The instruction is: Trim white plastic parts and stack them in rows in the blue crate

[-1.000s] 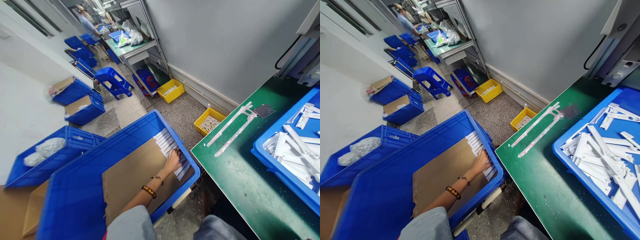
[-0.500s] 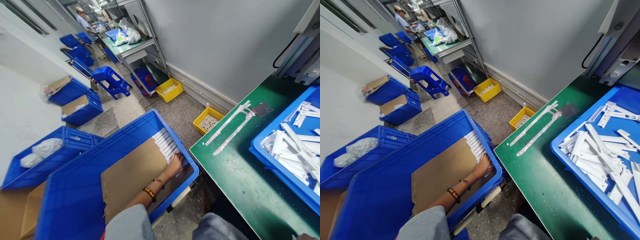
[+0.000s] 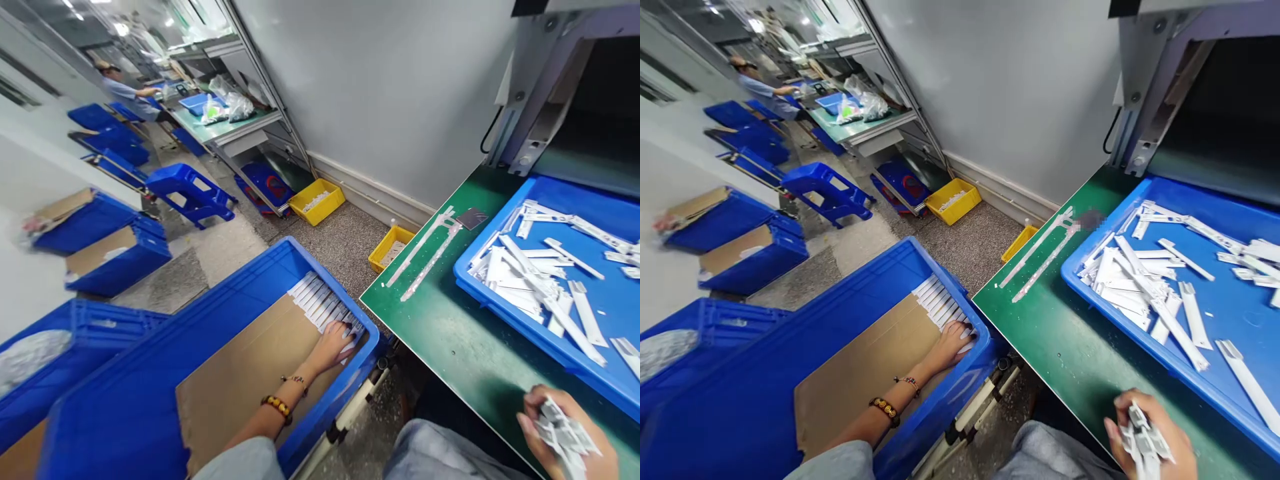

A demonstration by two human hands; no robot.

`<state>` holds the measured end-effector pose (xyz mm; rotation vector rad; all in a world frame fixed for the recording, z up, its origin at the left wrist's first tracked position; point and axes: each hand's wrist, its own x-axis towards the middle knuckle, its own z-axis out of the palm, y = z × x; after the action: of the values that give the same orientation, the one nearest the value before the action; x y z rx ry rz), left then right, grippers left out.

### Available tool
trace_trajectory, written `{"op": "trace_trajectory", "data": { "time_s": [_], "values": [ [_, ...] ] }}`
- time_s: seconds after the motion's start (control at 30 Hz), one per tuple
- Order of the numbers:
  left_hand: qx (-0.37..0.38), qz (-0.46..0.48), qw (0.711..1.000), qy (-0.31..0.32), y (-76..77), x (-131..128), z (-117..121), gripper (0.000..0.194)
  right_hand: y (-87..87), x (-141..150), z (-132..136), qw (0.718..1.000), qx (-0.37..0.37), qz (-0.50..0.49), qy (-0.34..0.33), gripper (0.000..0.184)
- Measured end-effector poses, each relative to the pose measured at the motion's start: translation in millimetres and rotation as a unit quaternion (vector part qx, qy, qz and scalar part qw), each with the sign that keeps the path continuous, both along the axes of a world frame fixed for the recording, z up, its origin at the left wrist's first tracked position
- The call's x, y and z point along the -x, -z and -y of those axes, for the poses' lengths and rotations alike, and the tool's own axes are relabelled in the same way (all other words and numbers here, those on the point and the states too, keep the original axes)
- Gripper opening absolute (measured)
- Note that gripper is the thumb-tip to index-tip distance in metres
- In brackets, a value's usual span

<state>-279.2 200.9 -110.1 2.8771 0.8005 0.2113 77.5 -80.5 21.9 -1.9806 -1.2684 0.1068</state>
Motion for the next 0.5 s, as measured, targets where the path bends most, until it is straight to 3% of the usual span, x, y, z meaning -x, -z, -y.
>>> {"op": "trace_trajectory", "data": {
  "time_s": [0.07, 0.17, 0.23, 0.33, 0.4, 0.43, 0.47, 0.5],
  "values": [
    [-0.035, 0.017, 0.999, 0.023, -8.0, -6.9, 1.9, 0.036, -3.7, 1.5, -8.3, 0.999, -0.029, -0.003, -0.042, 0.026],
    [-0.098, 0.065, 0.991, 0.065, -28.8, -15.8, -9.6, 0.038, -6.5, 9.9, -22.6, 0.997, -0.026, -0.056, -0.04, 0.02],
    [-0.147, 0.122, 0.979, 0.069, -54.9, -19.2, -25.1, 0.036, -8.0, 15.2, -31.3, 0.994, -0.017, -0.094, -0.046, 0.016],
    [-0.214, 0.219, 0.952, 0.018, -110.3, -23.5, -36.1, 0.025, -11.9, 18.5, -40.2, 0.99, -0.018, -0.128, -0.051, 0.007],
    [-0.256, 0.312, 0.913, -0.061, -146.1, -31.7, -16.5, 0.025, -16.3, 19.6, -42.5, 0.989, -0.015, -0.135, -0.057, 0.007],
    [-0.237, 0.332, 0.908, -0.098, -159.4, -40.1, 3.4, 0.024, -18.7, 20.5, -42.6, 0.988, -0.017, -0.142, -0.055, 0.008],
    [-0.167, 0.35, 0.911, -0.144, -168.3, -52.6, 29.1, 0.024, -20.9, 21.7, -42.1, 0.986, -0.025, -0.155, -0.051, 0.009],
    [-0.104, 0.372, 0.911, -0.148, -172.5, -69.8, 58.5, 0.024, -22.5, 23.2, -41.1, 0.984, -0.039, -0.171, -0.039, 0.009]
  ]
}}
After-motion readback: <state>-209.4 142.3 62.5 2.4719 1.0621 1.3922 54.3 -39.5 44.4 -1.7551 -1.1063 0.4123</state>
